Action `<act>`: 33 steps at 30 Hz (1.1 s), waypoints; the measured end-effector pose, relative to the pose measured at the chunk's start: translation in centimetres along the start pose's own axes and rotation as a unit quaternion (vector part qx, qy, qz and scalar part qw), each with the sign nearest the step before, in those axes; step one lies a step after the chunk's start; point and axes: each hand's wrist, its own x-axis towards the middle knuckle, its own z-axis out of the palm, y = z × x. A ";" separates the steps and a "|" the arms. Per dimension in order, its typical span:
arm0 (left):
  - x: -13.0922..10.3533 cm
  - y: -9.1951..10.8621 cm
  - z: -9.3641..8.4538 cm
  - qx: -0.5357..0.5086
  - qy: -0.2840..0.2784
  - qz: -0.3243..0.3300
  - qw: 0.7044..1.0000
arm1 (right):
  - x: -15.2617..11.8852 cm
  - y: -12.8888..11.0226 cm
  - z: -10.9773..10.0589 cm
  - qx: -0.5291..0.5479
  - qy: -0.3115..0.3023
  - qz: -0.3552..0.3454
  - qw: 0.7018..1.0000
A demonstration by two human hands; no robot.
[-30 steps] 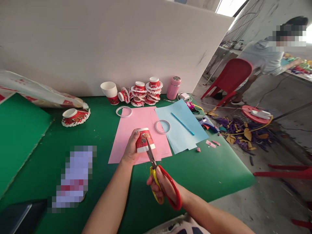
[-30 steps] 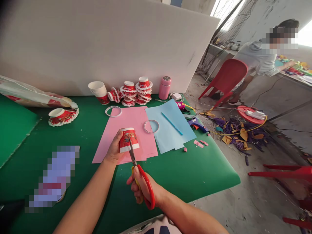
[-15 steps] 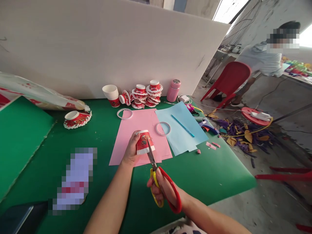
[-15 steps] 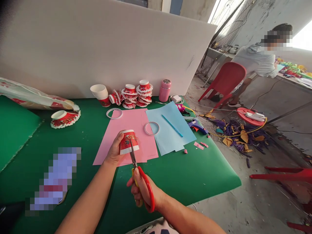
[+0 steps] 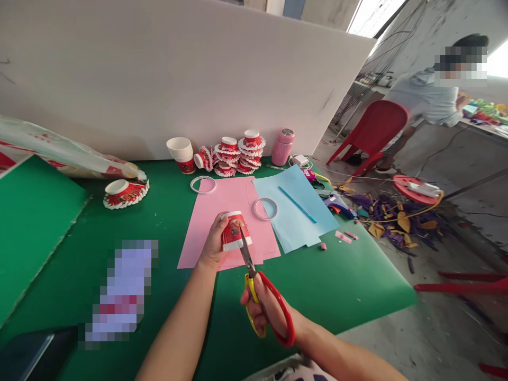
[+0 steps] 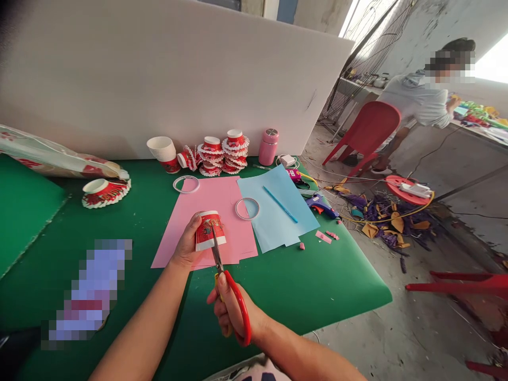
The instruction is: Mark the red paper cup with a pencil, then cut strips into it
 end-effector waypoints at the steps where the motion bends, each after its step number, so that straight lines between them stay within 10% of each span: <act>1: 0.0 0.0 0.0 0.000 0.002 0.000 1.000 | 0.0 -0.1 0.0 0.003 0.000 0.002 1.000; 33: -0.1 0.1 0.0 0.007 0.000 -0.003 1.000 | -0.7 -0.1 0.1 -0.011 -0.003 -0.023 1.000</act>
